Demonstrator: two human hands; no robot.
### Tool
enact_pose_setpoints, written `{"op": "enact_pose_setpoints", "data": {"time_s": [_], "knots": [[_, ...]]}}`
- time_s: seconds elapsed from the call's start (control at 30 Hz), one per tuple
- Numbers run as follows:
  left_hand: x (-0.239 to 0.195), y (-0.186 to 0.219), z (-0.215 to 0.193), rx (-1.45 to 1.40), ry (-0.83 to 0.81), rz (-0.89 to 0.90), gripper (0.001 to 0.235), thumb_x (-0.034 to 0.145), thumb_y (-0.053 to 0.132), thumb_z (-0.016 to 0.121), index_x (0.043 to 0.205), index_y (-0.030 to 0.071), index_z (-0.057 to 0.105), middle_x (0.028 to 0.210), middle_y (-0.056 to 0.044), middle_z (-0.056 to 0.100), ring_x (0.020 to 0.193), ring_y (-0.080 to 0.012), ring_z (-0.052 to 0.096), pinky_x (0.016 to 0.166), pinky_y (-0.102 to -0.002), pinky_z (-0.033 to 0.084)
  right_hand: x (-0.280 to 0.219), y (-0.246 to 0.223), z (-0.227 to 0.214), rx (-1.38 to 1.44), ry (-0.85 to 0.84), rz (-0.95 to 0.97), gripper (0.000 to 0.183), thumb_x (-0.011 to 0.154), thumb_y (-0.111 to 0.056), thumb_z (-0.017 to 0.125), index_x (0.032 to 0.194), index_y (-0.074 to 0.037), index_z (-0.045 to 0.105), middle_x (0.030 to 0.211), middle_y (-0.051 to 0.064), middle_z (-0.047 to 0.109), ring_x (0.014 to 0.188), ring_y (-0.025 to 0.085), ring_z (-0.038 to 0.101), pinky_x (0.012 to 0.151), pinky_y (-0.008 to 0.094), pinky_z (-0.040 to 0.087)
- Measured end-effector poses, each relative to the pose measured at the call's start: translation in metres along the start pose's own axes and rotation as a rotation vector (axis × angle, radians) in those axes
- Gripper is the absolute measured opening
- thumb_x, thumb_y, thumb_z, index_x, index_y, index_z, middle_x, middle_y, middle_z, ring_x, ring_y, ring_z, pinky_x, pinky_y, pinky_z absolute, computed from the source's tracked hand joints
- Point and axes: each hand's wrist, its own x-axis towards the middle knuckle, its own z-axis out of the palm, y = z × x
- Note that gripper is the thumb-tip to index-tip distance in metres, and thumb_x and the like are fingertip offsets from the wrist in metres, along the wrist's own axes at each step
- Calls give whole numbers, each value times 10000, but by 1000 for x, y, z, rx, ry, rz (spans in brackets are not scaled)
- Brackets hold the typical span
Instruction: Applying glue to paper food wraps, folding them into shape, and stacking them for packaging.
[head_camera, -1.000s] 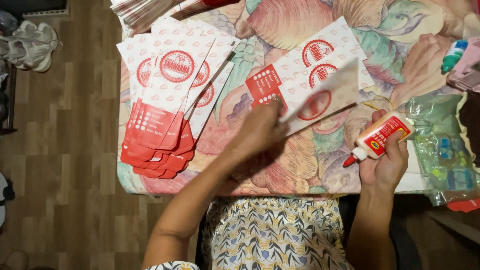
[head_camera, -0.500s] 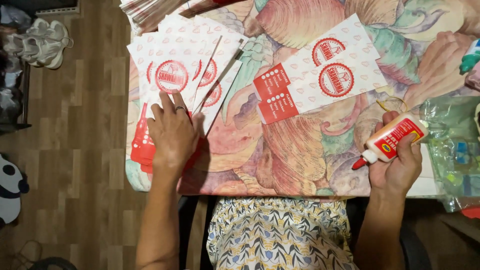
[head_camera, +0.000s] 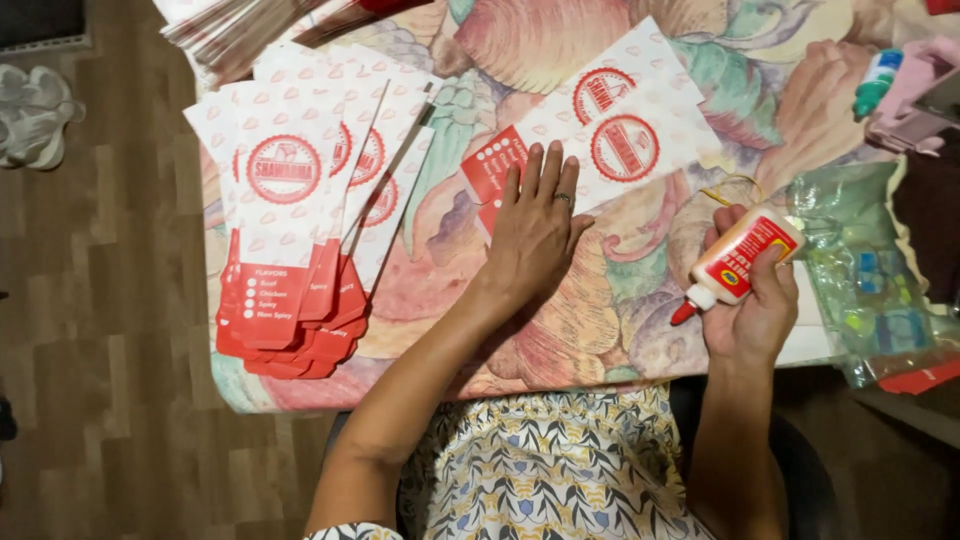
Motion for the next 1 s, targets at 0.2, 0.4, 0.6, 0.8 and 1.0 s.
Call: {"op": "enact_pose_setpoints", "data": {"time_s": [0.2, 0.4, 0.6, 0.8, 1.0], "knots": [[-19, 8, -52, -115, -76, 97, 611, 981, 414, 631, 1351, -59, 515, 1445, -288, 485, 1416, -460, 406, 1121, -570, 401, -8, -6, 4, 46, -51, -43, 743, 853, -373, 770, 1404, 63, 531, 1343, 238, 664, 1210, 345, 709, 1055, 397, 627], [-36, -2, -63, -216, -52, 188, 420, 988, 313, 614, 1210, -43, 593, 1359, -247, 539, 1050, -358, 537, 783, -454, 456, -6, -11, -30, -195, 14, -309, 579, 914, -436, 784, 1355, -79, 666, 1135, 15, 740, 1079, 180, 720, 967, 366, 669], [-33, -4, -43, -185, -150, 187, 54, 872, 2, 683, 823, 19, 670, 876, -127, 668, 932, -331, 662, 452, -436, 531, 3, -40, -25, -461, -54, -617, 404, 1001, 101, 787, 1311, -24, 560, 1191, 123, 658, 1112, 233, 668, 1007, 396, 661], [-17, -12, -49, -460, -221, -32, 199, 993, 162, 523, 834, 44, 504, 632, -141, 599, 457, -378, 541, 432, -530, 420, -25, -34, 28, -558, -55, -403, 288, 976, 115, 704, 1181, -9, 543, 1151, 148, 644, 1131, 298, 708, 975, 457, 726], [-10, -20, -63, -567, -349, -99, 239, 1022, 181, 510, 854, 13, 540, 634, -204, 612, 512, -397, 528, 509, -530, 401, -24, -9, 25, -556, -174, -364, 347, 882, 68, 814, 1061, -34, 536, 1012, 104, 638, 953, 259, 703, 782, 527, 740]]}}
